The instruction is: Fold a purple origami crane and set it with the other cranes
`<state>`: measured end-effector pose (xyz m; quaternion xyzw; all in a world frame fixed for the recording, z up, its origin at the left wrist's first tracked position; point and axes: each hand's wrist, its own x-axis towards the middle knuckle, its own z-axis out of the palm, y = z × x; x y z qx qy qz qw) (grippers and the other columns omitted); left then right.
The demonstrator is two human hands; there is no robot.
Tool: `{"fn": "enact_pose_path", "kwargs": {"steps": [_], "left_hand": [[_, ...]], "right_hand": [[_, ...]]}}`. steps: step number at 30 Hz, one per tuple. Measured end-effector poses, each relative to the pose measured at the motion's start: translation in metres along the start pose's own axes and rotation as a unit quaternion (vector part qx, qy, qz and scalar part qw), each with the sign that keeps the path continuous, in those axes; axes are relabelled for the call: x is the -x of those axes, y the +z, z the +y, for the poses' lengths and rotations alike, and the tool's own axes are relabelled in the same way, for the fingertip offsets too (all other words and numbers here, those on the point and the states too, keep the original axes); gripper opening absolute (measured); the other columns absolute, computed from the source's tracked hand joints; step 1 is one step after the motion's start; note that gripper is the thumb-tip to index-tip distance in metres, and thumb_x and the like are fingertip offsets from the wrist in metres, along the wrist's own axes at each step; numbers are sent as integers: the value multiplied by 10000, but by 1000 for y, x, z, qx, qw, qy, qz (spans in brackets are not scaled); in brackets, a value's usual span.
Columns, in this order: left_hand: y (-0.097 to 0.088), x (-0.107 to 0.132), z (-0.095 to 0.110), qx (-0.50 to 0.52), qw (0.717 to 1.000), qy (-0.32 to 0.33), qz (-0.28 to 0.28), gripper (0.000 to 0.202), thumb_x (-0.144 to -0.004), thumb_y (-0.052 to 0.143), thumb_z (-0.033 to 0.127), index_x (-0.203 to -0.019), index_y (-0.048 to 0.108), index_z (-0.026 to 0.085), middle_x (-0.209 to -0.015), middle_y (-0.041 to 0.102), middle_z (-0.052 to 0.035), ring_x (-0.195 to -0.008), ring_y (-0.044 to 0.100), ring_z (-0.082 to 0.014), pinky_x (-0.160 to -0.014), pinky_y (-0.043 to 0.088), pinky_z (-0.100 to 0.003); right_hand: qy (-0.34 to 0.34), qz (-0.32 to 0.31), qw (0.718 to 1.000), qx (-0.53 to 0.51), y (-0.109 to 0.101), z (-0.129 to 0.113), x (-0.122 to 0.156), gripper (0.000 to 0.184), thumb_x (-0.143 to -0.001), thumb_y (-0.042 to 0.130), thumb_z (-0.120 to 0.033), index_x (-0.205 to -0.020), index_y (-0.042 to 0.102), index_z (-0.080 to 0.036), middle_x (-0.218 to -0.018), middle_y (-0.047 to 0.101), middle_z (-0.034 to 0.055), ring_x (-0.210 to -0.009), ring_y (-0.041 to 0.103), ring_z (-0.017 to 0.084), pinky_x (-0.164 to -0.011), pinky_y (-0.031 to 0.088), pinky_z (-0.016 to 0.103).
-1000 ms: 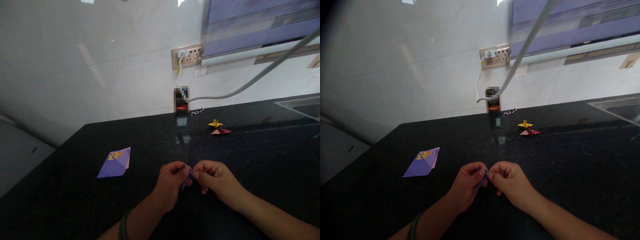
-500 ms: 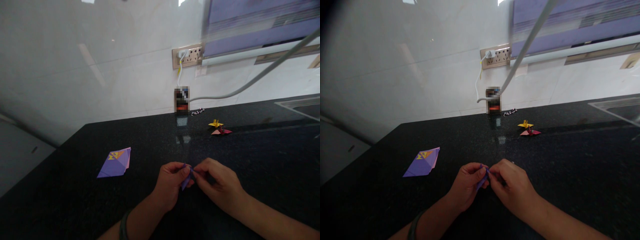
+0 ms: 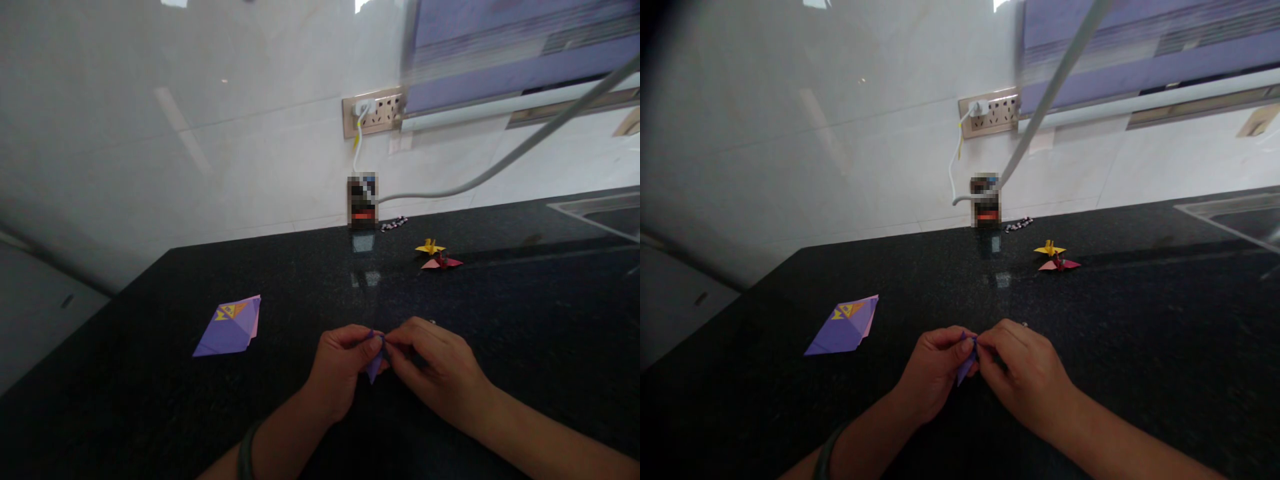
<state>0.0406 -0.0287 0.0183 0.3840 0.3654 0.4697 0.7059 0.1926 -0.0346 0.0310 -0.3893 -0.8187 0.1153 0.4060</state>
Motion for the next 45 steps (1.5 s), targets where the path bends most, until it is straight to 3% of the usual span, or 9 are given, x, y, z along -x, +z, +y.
{"fn": "enact_pose_path", "kwargs": {"steps": [7,16,29,38,45], "left_hand": [[4,0,2,-28,999,28,9,128,-598,694,226,-663,674,117,-645,569,-22,-524,503,-89,-481,392,-215],[4,0,0,-10,1000,-1,6,126,-624,674,222,-674,664,107,-560,570,-14,-445,495,-78,-436,364,-202],[4,-1,-2,-11,999,19,40,93,-619,679,195,-660,644,120,-621,588,-9,-515,524,-86,-509,415,-221],[3,-1,-1,24,998,-35,50,189,-604,690,258,-699,597,123,-585,583,9,-402,509,-74,-395,377,-193],[4,-1,0,30,997,-43,50,188,-591,696,239,-691,590,121,-574,586,15,-376,502,-68,-365,366,-178]], "right_hand": [[37,-1,999,-3,3,2,2,84,-725,500,-87,-691,553,-142,-588,514,7,-529,475,97,-498,361,219],[55,-13,998,-12,1,-1,1,85,-720,500,-92,-681,544,-155,-589,508,-4,-527,473,92,-498,355,211],[110,-39,991,-62,1,-4,0,136,-739,466,-133,-635,547,-165,-552,467,-15,-500,453,100,-477,345,221],[266,-63,941,-198,2,-6,-4,212,-795,428,-263,-652,549,-163,-560,505,-11,-516,465,111,-468,379,216],[353,-97,860,-355,4,-6,-7,192,-749,503,-329,-681,539,-153,-558,546,-15,-442,441,76,-386,357,180]]}}
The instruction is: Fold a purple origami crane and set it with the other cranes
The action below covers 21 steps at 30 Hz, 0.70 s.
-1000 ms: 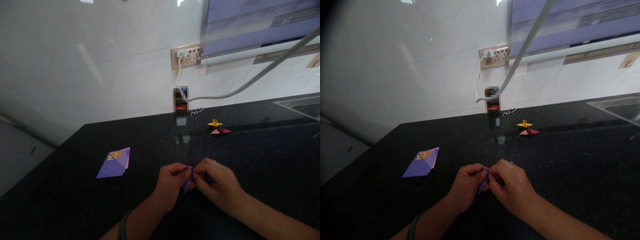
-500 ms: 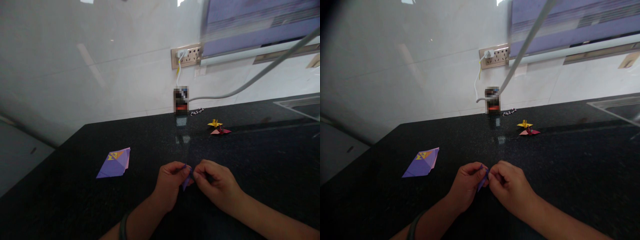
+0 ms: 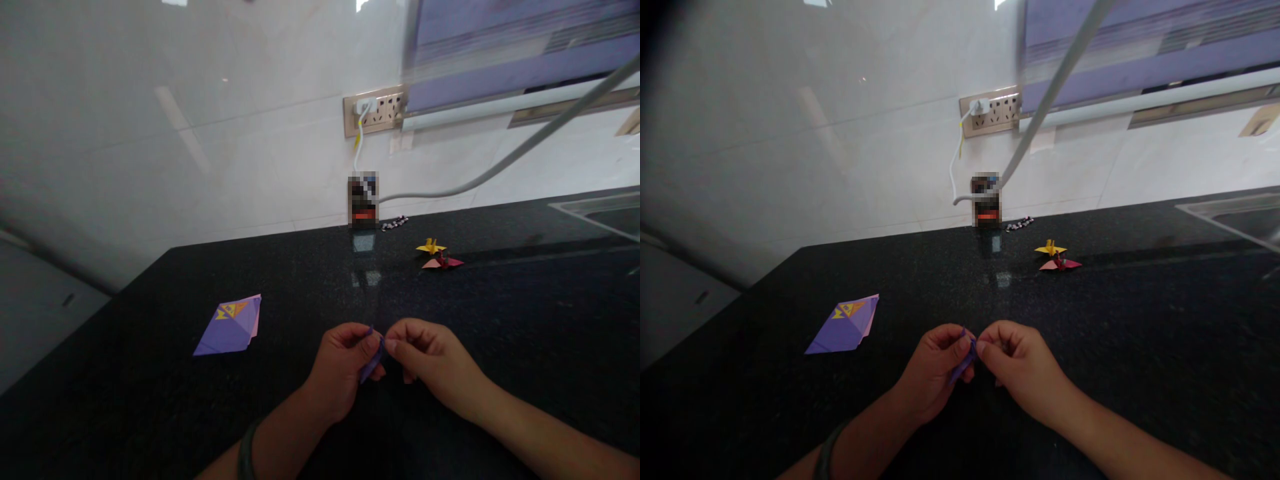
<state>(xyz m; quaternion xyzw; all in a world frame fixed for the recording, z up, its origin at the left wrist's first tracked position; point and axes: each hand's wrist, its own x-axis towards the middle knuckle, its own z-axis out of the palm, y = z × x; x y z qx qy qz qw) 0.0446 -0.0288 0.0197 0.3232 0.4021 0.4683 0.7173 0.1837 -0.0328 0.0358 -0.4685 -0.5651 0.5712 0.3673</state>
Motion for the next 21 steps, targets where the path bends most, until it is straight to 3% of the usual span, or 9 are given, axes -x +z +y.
{"fn": "enact_pose_path", "kwargs": {"steps": [10,21], "left_hand": [[0,0,0,-9,1000,16,-5,194,-594,692,265,-671,585,123,-577,567,21,-386,473,-54,-377,338,-178],[1,2,1,-29,999,28,-29,204,-630,663,301,-666,553,134,-598,511,33,-432,434,-42,-428,325,-179]], "right_hand": [[46,-25,989,-136,3,-1,1,207,-733,556,-319,-649,539,-131,-491,502,-48,-358,384,36,-344,303,149],[49,-21,992,-114,4,0,2,200,-745,519,-299,-638,548,-133,-525,537,-30,-353,373,32,-346,298,152]]}}
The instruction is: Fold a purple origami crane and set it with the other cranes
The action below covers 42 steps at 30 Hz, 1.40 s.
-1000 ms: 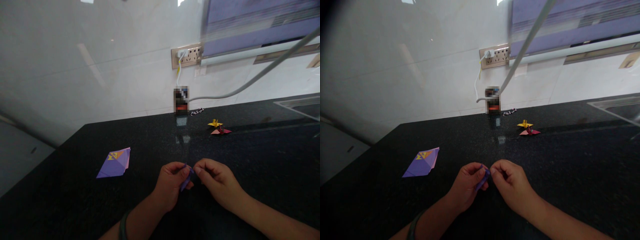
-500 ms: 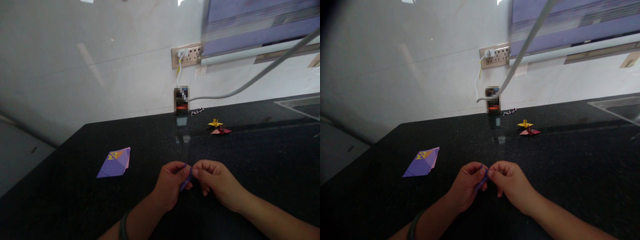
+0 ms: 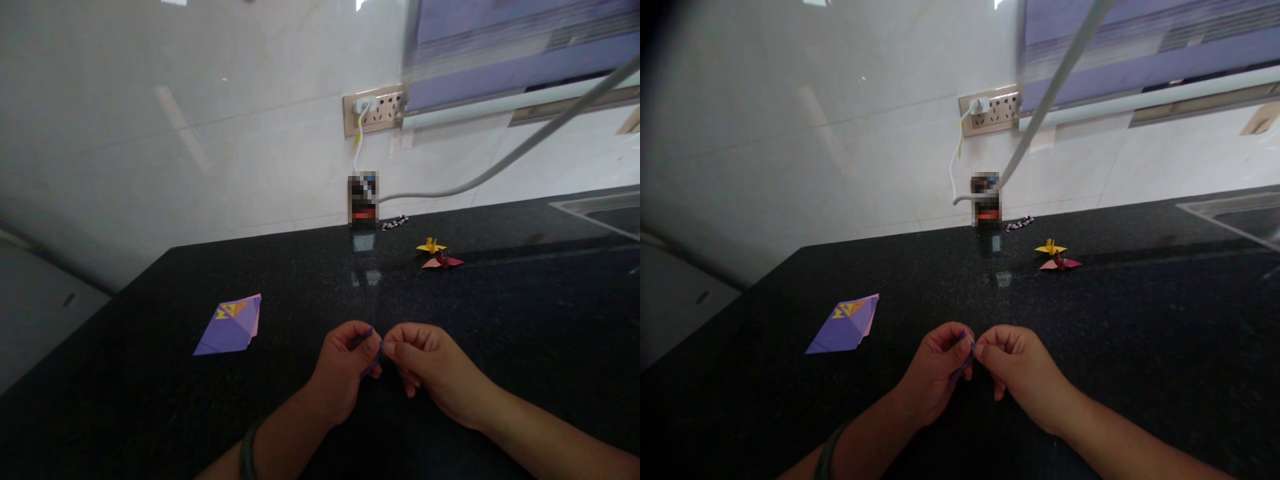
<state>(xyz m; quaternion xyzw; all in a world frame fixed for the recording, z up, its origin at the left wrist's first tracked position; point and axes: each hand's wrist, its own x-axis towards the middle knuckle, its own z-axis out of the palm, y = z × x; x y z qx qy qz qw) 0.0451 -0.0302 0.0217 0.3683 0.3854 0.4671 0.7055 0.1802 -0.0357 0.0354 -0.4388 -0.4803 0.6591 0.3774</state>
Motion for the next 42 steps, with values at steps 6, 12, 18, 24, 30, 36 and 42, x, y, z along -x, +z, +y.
{"fn": "enact_pose_path", "kwargs": {"steps": [6,12,18,24,30,36,42], "left_hand": [[-2,0,0,-6,1000,-6,4,204,-647,648,309,-663,563,125,-586,515,22,-439,443,-47,-443,334,-186],[-3,-2,-1,15,1000,-22,10,201,-655,644,284,-745,566,122,-617,559,5,-422,493,-63,-421,360,-189],[-4,-2,-2,15,1000,-16,11,238,-607,687,275,-738,541,140,-614,569,22,-433,516,-74,-445,411,-211],[-4,-2,-1,-4,1000,-16,12,232,-610,685,273,-738,549,134,-634,585,11,-431,521,-73,-438,408,-202],[-4,-1,-1,-10,1000,-10,5,200,-638,660,252,-738,543,125,-620,570,13,-423,519,-67,-429,399,-192],[-6,-2,-2,-10,1000,-10,-6,197,-651,651,252,-753,530,134,-631,565,18,-444,526,-70,-452,405,-201],[-4,-1,-2,-17,1000,-16,3,202,-637,664,235,-744,526,132,-598,567,26,-428,532,-74,-417,388,-184]], "right_hand": [[-22,49,996,70,0,-3,0,205,-725,518,-321,-629,559,-145,-468,488,-47,-375,393,54,-347,339,161],[-64,74,985,138,-4,-2,0,214,-767,474,-324,-682,562,-148,-528,477,-34,-439,435,72,-394,375,176],[-91,57,980,167,-4,-1,0,179,-757,499,-324,-702,548,-161,-558,526,-18,-467,459,85,-424,377,192],[-122,68,969,202,-5,3,-1,136,-762,492,-273,-694,551,-172,-561,546,-20,-483,474,96,-448,378,199],[-173,96,939,283,-8,6,0,149,-773,469,-224,-657,546,-172,-572,519,-11,-523,475,112,-490,396,219],[-179,106,937,282,-9,5,2,117,-748,470,-169,-666,554,-170,-567,515,-12,-520,476,114,-482,397,218],[-135,74,965,214,-5,2,1,163,-788,473,-280,-710,560,-167,-580,562,-3,-513,505,114,-475,404,218]]}}
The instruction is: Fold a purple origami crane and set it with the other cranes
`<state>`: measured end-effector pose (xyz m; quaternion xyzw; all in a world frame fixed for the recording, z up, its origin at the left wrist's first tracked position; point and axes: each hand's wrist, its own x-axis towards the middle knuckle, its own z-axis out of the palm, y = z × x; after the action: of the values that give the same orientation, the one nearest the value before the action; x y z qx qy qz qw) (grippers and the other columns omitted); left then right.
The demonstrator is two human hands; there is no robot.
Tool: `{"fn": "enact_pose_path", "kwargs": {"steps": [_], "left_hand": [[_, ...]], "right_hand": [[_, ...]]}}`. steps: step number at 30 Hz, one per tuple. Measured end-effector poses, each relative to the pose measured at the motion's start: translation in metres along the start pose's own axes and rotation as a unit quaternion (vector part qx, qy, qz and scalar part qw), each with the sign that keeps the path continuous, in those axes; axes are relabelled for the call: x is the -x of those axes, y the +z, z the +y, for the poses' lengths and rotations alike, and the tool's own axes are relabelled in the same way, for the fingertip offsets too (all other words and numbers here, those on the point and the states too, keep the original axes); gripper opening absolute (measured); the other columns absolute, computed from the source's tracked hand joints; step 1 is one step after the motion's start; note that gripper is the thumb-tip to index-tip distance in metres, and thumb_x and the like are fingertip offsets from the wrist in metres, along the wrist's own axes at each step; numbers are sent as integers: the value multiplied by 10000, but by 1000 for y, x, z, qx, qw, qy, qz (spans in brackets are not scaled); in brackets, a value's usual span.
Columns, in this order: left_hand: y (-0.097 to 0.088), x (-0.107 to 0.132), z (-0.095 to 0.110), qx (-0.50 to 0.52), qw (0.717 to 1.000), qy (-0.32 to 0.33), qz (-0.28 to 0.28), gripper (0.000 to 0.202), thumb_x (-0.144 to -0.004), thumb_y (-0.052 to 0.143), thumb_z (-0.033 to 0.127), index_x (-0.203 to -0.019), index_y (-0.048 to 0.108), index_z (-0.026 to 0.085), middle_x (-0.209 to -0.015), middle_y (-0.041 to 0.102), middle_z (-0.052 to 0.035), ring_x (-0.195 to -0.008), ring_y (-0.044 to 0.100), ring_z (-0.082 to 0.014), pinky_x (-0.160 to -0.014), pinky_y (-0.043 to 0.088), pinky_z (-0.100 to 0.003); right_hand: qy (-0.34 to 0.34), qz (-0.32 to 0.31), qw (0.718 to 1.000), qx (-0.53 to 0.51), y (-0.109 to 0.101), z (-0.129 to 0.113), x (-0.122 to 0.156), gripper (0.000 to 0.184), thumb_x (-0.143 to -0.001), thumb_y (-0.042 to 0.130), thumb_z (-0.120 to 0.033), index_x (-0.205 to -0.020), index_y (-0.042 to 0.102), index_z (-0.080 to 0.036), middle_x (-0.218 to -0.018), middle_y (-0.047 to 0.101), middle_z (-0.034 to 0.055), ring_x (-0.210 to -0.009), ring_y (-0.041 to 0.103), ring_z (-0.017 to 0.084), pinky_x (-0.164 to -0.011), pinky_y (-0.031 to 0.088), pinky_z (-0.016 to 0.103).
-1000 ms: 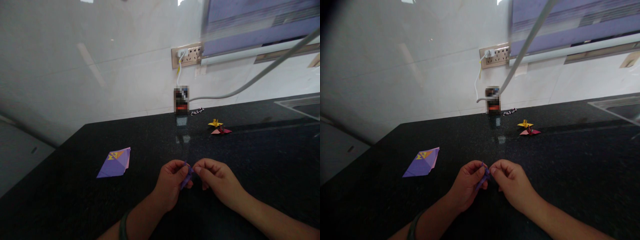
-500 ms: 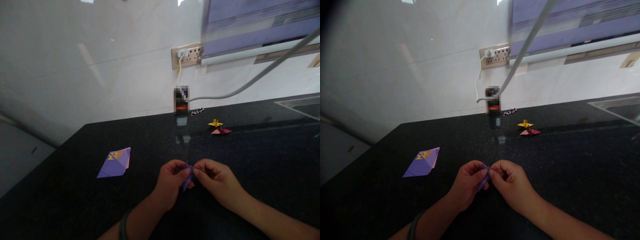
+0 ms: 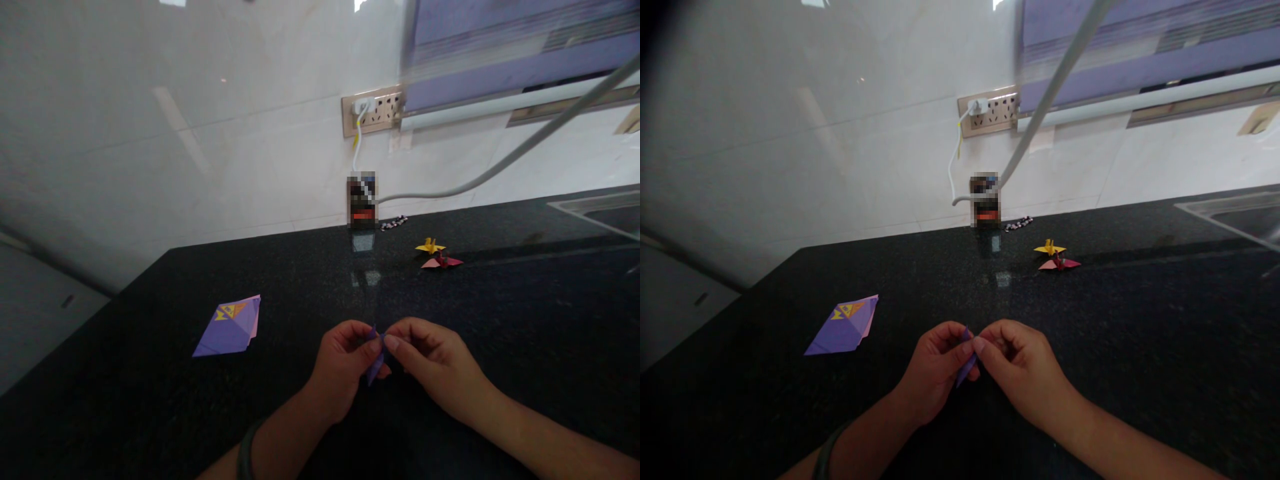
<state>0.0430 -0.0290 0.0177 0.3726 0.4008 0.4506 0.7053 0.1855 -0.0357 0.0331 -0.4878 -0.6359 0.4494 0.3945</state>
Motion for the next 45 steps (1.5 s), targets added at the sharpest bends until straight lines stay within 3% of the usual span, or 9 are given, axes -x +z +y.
{"fn": "enact_pose_path", "kwargs": {"steps": [5,11,16,19,24,29,31,37,45], "left_hand": [[5,2,2,-1,1000,-7,17,218,-594,694,206,-704,521,129,-554,569,31,-414,536,-80,-402,390,-180],[3,2,0,13,1000,-10,-10,194,-625,672,193,-734,529,120,-600,588,12,-445,559,-88,-447,431,-198],[0,-1,2,49,998,-25,-12,156,-686,610,181,-785,518,104,-644,586,-7,-443,549,-79,-448,439,-200],[0,-2,2,55,998,-35,-6,150,-699,593,172,-802,511,100,-634,571,-3,-432,541,-75,-434,436,-194],[0,-2,0,37,999,-27,-22,177,-687,605,174,-815,511,97,-639,555,3,-434,537,-73,-441,438,-200],[1,0,3,-17,1000,-10,14,337,-662,633,196,-961,487,146,-857,535,-7,-484,556,-67,-464,442,-210],[2,0,4,-50,998,-1,28,342,-671,625,231,-970,481,149,-767,520,19,-431,524,-57,-412,403,-191],[-1,-2,3,-34,998,-31,-36,272,-717,566,236,-950,505,109,-606,535,16,-413,496,-64,-426,390,-194],[-2,-1,2,-17,998,-38,-40,207,-691,589,218,-863,555,107,-579,543,12,-405,489,-65,-425,390,-199]], "right_hand": [[-15,-7,1000,22,1,2,2,193,-808,469,-297,-691,561,-174,-598,603,14,-559,555,134,-534,426,240],[-56,18,994,88,-4,-1,3,252,-808,471,-297,-611,561,-168,-569,567,7,-542,522,122,-523,393,234],[18,25,999,9,-5,2,-4,372,-858,327,-376,-615,520,-169,-527,483,-18,-458,439,96,-426,346,209],[41,21,999,-16,-4,4,-6,340,-835,364,-393,-631,516,-168,-513,441,-34,-439,408,89,-413,332,205],[11,6,1000,18,-1,5,-3,214,-767,488,-306,-597,491,-176,-522,441,-33,-491,419,102,-453,333,212],[-41,72,991,101,-5,7,-1,237,-767,473,-264,-546,446,-184,-512,414,-33,-480,391,104,-451,319,220],[-62,88,986,131,-6,7,-1,238,-768,471,-253,-542,444,-183,-517,411,-32,-481,389,104,-458,320,224],[-58,14,989,136,-6,6,-5,226,-789,436,-248,-586,497,-171,-535,465,-14,-504,437,114,-473,347,226],[-18,-14,997,79,-6,1,-6,243,-788,444,-255,-577,522,-162,-542,488,-18,-521,449,109,-493,355,216]]}}
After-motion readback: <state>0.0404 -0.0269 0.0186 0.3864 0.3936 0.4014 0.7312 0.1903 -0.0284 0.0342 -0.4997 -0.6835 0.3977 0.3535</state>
